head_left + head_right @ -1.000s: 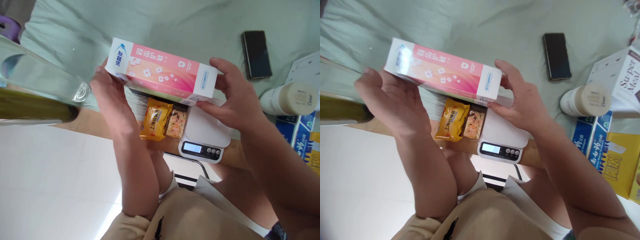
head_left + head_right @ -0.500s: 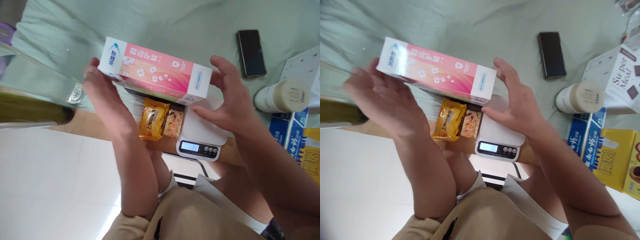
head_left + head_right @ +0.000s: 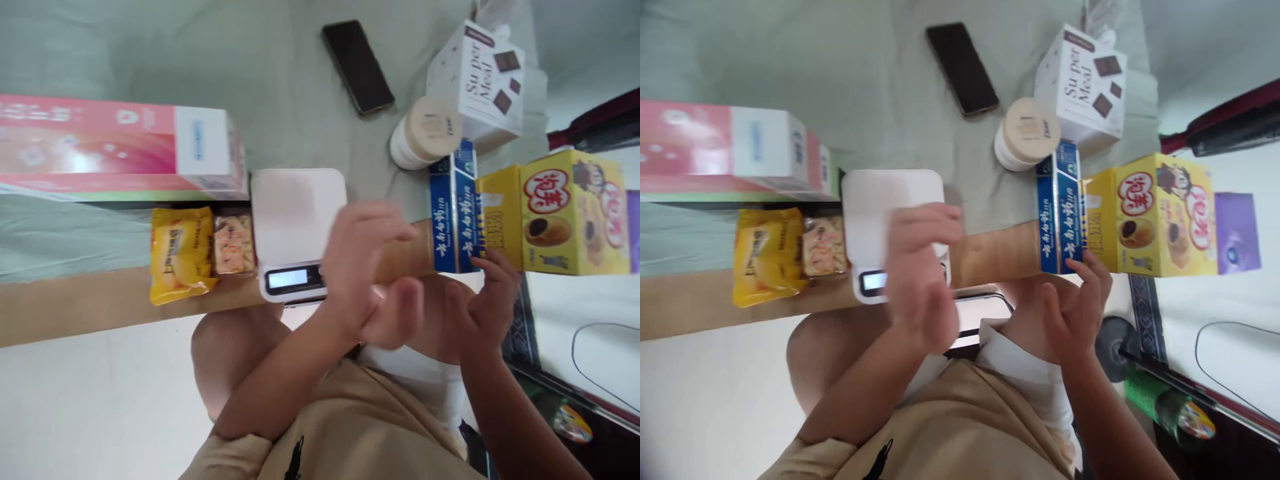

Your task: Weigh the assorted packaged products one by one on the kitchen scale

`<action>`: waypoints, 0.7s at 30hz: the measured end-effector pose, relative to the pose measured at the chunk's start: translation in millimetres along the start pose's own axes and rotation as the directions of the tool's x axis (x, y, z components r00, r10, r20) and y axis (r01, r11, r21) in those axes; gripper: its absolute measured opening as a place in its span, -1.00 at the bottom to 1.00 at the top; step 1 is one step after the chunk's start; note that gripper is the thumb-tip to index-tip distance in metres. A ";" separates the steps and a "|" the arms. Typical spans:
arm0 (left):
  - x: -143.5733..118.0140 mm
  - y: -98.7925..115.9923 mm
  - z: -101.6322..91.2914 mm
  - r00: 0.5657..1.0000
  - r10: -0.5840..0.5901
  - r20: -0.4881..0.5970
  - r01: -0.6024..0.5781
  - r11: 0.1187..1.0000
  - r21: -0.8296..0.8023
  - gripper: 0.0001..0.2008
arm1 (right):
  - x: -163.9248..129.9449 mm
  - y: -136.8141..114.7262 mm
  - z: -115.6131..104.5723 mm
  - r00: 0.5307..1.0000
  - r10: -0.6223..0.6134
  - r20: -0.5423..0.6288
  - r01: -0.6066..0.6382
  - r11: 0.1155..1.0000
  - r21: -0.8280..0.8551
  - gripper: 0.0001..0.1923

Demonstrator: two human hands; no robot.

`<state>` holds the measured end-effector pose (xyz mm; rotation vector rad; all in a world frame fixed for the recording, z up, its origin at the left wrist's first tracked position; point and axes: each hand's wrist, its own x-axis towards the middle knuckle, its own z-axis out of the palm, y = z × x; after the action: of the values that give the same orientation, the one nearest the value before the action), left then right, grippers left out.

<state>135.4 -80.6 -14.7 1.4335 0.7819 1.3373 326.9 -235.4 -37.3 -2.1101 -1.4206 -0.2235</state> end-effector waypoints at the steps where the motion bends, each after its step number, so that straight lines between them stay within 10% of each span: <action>1: -3.7 -5.7 17.4 0.993 0.060 0.102 -0.059 0.998 -0.020 -0.57 | -3.9 4.9 -3.3 1.000 0.008 0.002 -0.008 1.000 -0.023 -0.48; 6: -22.5 -24.5 66.0 0.802 -0.168 0.574 0.161 0.985 0.063 -0.41 | -14.5 5.4 -6.7 0.994 0.096 0.055 -0.096 0.995 -0.016 -0.48; 10: -31.7 -27.9 75.3 0.647 -0.318 0.693 0.306 0.941 0.146 -0.22 | -14.5 -5.8 -3.4 0.979 0.114 0.172 -0.100 0.991 -0.088 -0.48; 21: -41.0 -21.6 72.3 0.602 -0.348 0.719 0.269 0.936 0.228 -0.18 | -25.3 -9.2 -4.9 0.969 -0.032 0.245 0.075 0.983 -0.168 -0.31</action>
<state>201.4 -128.3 -41.9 1.6496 0.4877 0.3397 308.9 -255.7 -41.1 -2.3074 -1.6535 -0.1194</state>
